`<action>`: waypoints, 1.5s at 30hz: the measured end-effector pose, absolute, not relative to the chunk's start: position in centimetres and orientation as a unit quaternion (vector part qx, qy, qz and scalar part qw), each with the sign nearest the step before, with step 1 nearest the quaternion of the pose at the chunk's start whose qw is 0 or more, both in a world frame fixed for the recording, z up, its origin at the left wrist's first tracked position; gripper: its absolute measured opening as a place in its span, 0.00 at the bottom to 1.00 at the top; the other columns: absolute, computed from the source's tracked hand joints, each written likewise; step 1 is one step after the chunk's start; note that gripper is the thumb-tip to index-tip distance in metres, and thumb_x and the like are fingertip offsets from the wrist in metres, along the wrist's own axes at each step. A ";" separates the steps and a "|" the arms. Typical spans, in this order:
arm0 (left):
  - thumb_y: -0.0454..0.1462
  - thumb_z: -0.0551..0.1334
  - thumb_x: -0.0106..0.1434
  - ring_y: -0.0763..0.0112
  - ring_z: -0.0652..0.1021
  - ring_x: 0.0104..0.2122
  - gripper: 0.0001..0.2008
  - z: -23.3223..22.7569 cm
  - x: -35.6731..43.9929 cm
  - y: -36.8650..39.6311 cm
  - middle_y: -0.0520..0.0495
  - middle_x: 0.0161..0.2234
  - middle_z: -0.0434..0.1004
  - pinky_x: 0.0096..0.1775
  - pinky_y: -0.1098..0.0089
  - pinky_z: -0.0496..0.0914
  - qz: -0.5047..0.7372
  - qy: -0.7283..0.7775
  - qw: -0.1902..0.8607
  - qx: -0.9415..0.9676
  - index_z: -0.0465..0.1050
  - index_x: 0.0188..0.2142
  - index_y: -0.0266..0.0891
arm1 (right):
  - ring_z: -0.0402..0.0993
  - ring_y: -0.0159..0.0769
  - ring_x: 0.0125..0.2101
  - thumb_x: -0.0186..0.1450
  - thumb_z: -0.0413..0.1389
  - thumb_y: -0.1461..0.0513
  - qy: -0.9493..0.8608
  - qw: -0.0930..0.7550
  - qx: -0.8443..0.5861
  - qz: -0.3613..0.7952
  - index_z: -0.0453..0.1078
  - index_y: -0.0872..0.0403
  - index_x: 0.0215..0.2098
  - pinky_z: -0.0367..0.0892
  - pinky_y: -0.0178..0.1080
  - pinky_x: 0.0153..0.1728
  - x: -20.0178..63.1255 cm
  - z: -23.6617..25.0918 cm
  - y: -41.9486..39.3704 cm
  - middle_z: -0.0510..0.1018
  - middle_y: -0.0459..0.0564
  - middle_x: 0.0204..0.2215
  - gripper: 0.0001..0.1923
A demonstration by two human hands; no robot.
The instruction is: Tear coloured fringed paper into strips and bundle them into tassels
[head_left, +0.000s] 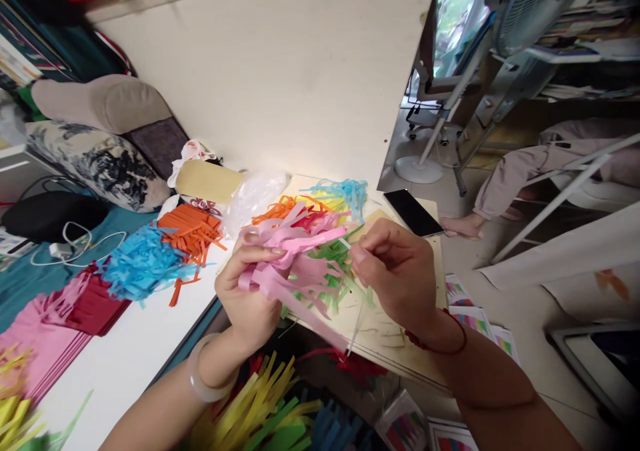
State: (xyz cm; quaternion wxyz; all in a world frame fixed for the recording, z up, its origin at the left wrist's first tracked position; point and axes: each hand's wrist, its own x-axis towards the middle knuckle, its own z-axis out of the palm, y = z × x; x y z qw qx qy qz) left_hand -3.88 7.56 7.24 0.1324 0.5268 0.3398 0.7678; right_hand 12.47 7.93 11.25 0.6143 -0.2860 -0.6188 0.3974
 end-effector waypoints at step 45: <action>0.32 0.67 0.54 0.60 0.77 0.44 0.21 13.2 -7.9 6.3 0.45 0.44 0.77 0.48 0.60 0.72 0.455 0.363 0.242 0.777 0.76 0.47 0.49 | 0.49 0.22 0.15 0.57 0.61 0.62 -0.700 0.523 -0.313 0.372 0.77 0.54 0.31 0.47 0.29 0.15 13.3 11.6 8.5 0.56 0.37 0.11 0.04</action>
